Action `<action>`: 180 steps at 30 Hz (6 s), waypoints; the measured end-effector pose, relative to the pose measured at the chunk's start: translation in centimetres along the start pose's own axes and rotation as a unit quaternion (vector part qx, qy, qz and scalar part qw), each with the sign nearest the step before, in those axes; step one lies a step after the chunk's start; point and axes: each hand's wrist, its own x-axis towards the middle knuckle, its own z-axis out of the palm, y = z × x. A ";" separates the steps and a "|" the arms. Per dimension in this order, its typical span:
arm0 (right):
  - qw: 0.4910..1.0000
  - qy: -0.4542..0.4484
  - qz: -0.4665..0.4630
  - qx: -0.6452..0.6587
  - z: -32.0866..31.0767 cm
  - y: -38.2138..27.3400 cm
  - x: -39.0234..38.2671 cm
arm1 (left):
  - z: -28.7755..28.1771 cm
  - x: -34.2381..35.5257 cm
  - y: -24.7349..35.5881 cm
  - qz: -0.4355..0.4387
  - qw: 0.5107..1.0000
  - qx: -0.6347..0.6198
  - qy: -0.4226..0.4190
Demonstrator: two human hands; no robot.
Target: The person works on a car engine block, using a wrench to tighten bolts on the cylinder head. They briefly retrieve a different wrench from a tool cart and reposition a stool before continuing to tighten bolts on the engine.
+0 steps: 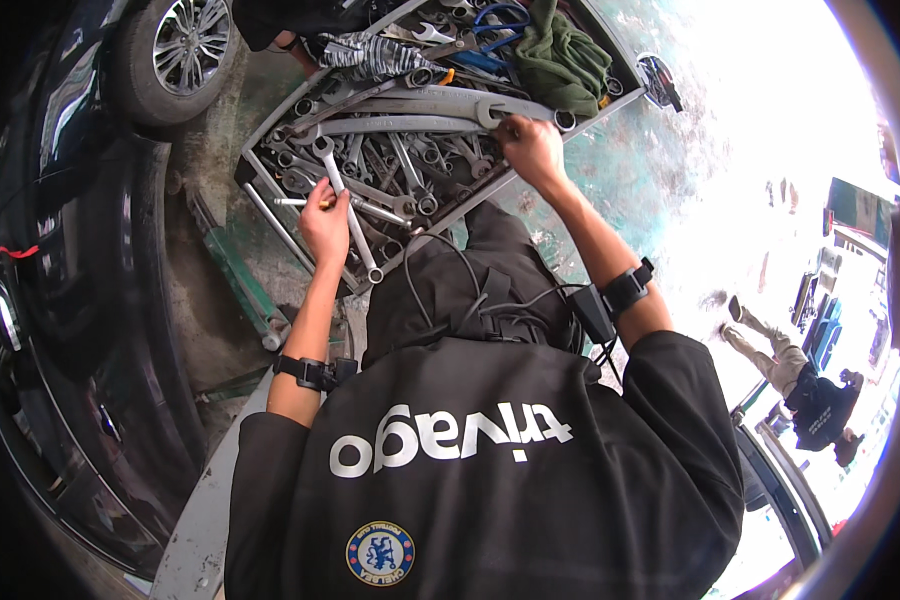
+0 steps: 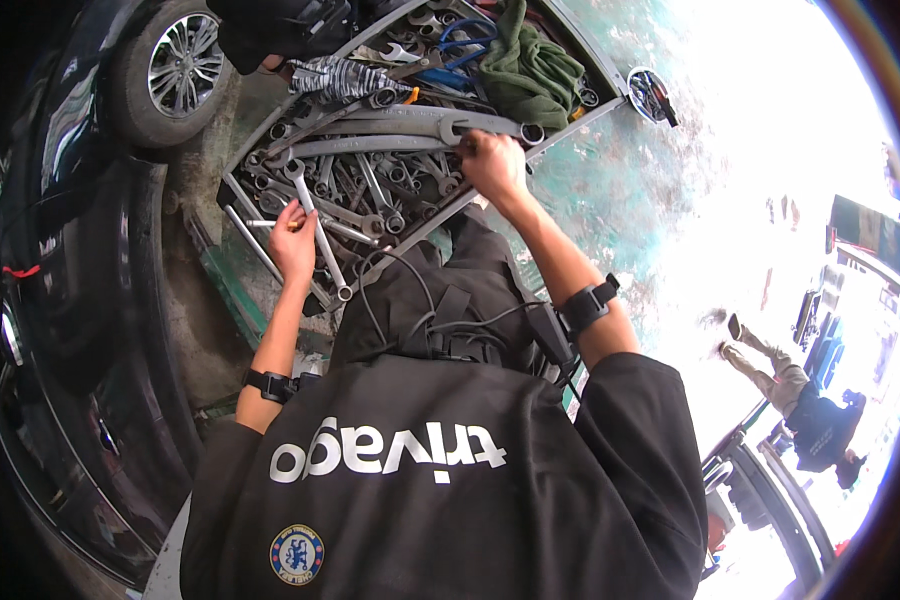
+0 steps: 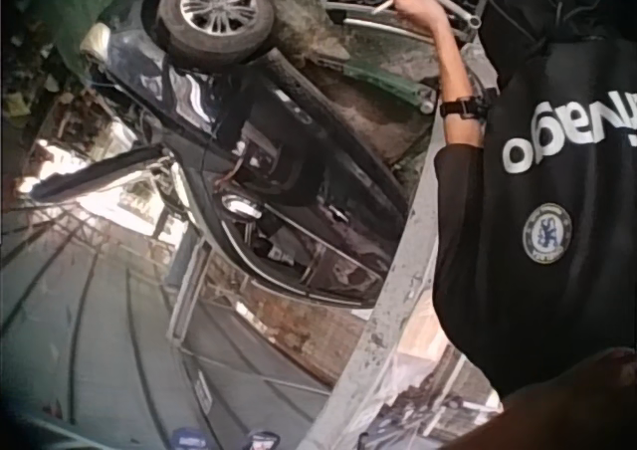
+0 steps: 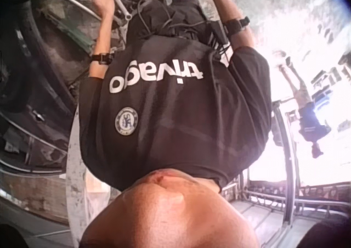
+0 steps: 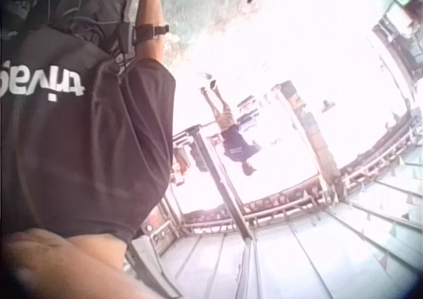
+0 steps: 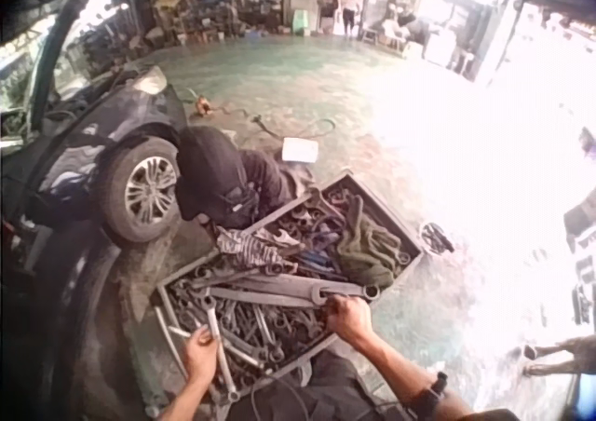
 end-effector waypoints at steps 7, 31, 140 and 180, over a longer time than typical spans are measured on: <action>0.992 0.068 0.002 -0.111 -4.9 1.6 6.0 | 3.7 0.1 5.5 0.242 0.953 0.091 -0.155; 0.972 -0.113 -0.200 0.041 -0.7 1.6 -1.1 | 5.2 2.3 6.6 0.388 0.849 0.192 -0.304; 0.388 -0.410 -0.786 -0.250 14.0 -19.1 7.3 | 2.7 -46.4 -12.6 -0.510 0.765 -0.059 0.388; -0.086 -0.861 -0.474 -0.160 29.1 -53.7 -106.6 | -39.1 -93.9 -28.2 -0.283 0.332 -0.377 0.817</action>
